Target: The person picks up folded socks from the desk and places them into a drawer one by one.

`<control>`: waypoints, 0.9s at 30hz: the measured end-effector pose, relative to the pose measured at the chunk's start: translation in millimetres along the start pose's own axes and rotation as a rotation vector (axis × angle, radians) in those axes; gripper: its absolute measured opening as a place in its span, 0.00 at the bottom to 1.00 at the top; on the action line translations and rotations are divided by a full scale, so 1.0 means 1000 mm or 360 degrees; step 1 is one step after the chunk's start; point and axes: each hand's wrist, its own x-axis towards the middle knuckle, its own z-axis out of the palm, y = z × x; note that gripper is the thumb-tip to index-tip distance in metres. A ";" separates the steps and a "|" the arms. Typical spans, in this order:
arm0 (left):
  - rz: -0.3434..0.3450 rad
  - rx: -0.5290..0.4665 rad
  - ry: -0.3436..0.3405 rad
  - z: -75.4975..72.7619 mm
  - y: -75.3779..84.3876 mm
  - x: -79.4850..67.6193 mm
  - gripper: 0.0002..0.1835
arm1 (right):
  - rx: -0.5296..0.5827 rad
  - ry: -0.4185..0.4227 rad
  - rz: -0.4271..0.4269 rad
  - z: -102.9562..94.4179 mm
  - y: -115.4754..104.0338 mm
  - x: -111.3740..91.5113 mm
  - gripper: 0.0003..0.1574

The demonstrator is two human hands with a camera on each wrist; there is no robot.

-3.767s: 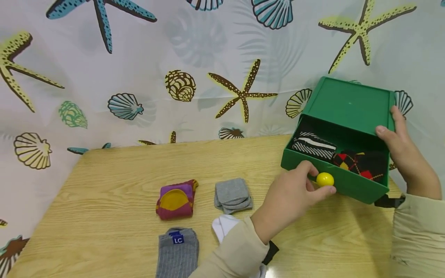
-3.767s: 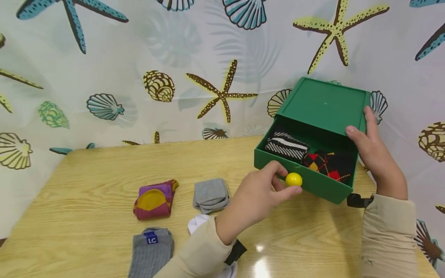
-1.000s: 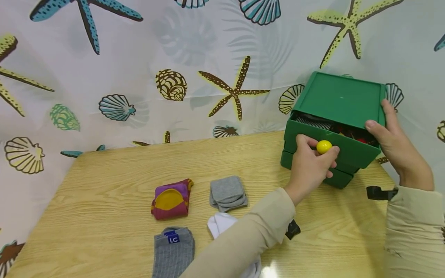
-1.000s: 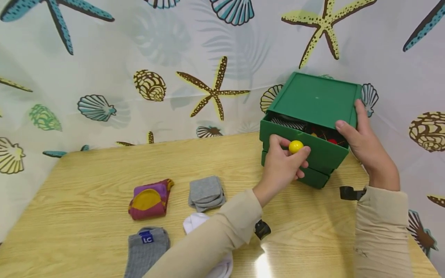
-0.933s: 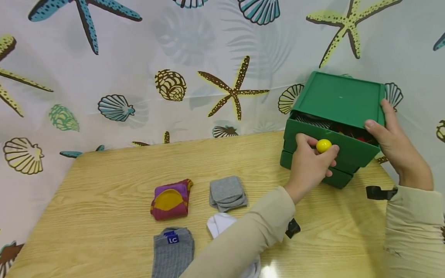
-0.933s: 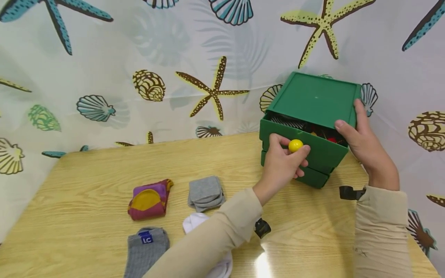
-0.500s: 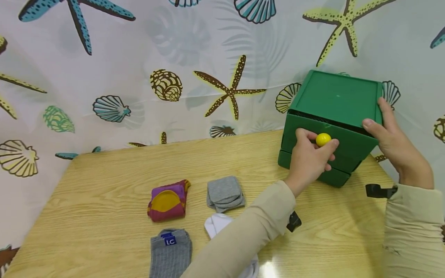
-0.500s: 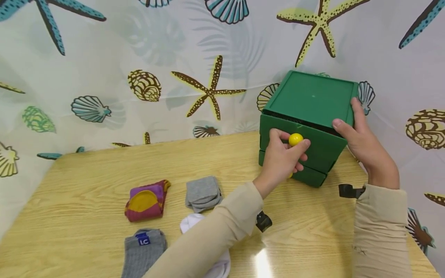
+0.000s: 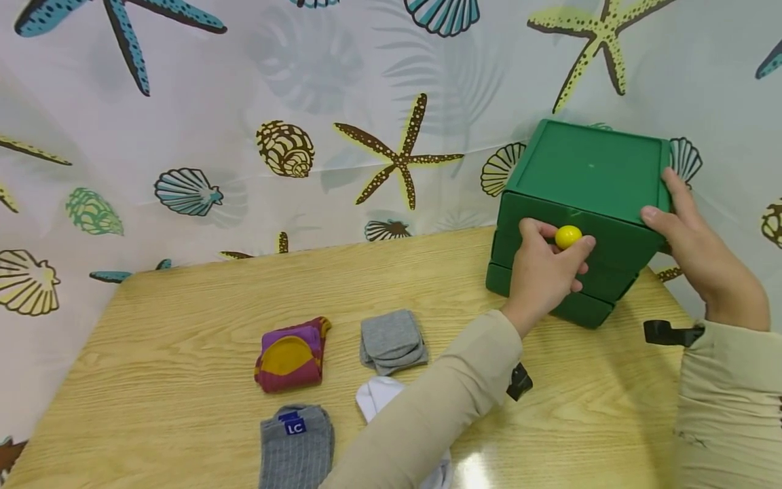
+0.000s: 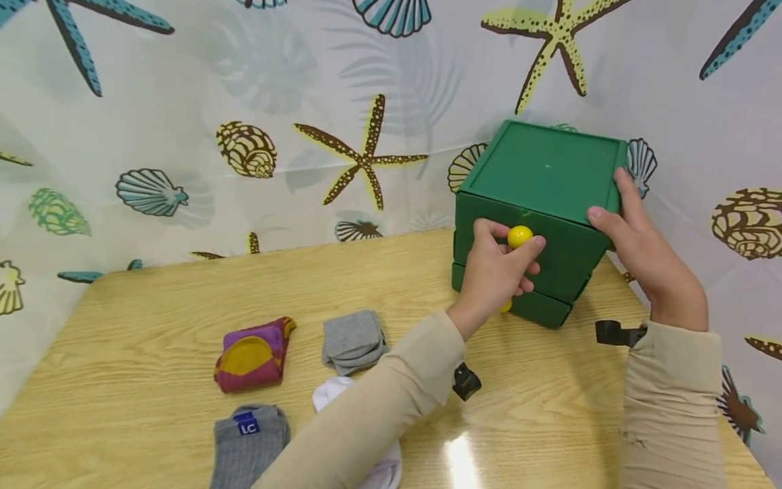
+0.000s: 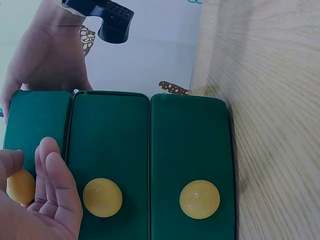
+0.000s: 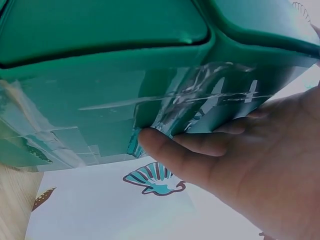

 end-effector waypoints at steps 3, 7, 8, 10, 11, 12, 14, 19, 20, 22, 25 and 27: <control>-0.0001 -0.0002 -0.0006 0.000 0.001 0.001 0.21 | 0.0032 -0.0005 0.0012 0.000 -0.002 0.001 0.47; -0.0002 -0.0004 -0.0009 0.000 0.001 0.001 0.21 | 0.0084 -0.0020 -0.0007 0.000 -0.003 0.001 0.46; -0.0004 -0.0002 -0.0008 0.000 0.001 0.001 0.21 | 0.0095 -0.0022 -0.0013 0.000 -0.002 0.001 0.46; -0.0005 0.0003 -0.0006 0.000 0.002 0.002 0.21 | 0.0112 -0.0030 -0.0027 -0.001 -0.002 0.001 0.45; -0.0006 0.0004 -0.0005 0.000 0.002 0.002 0.21 | 0.0115 -0.0033 -0.0033 -0.001 -0.002 0.000 0.45; -0.0008 0.0006 -0.0003 0.000 0.002 0.002 0.21 | 0.0118 -0.0035 -0.0036 -0.001 -0.002 0.001 0.45; -0.0014 0.0011 -0.0002 0.000 0.002 0.003 0.21 | 0.0123 -0.0038 -0.0040 0.000 -0.002 0.000 0.45; -0.0020 0.0018 -0.0057 -0.003 0.002 0.006 0.22 | 0.0124 -0.0042 -0.0044 0.000 -0.003 0.000 0.45; -0.0014 0.0023 -0.0082 -0.005 0.001 0.007 0.22 | 0.0124 -0.0041 -0.0044 0.000 -0.003 0.001 0.45; 0.0007 0.0029 -0.0144 -0.009 -0.002 0.008 0.22 | 0.0118 -0.0036 -0.0043 0.000 -0.003 0.001 0.45; 0.0037 -0.0001 -0.0239 -0.017 -0.007 0.010 0.21 | 0.0109 -0.0042 -0.0033 -0.001 -0.002 0.001 0.45; 0.0041 -0.0022 -0.0282 -0.022 -0.011 0.011 0.18 | 0.0096 -0.0046 -0.0016 -0.001 -0.002 0.001 0.44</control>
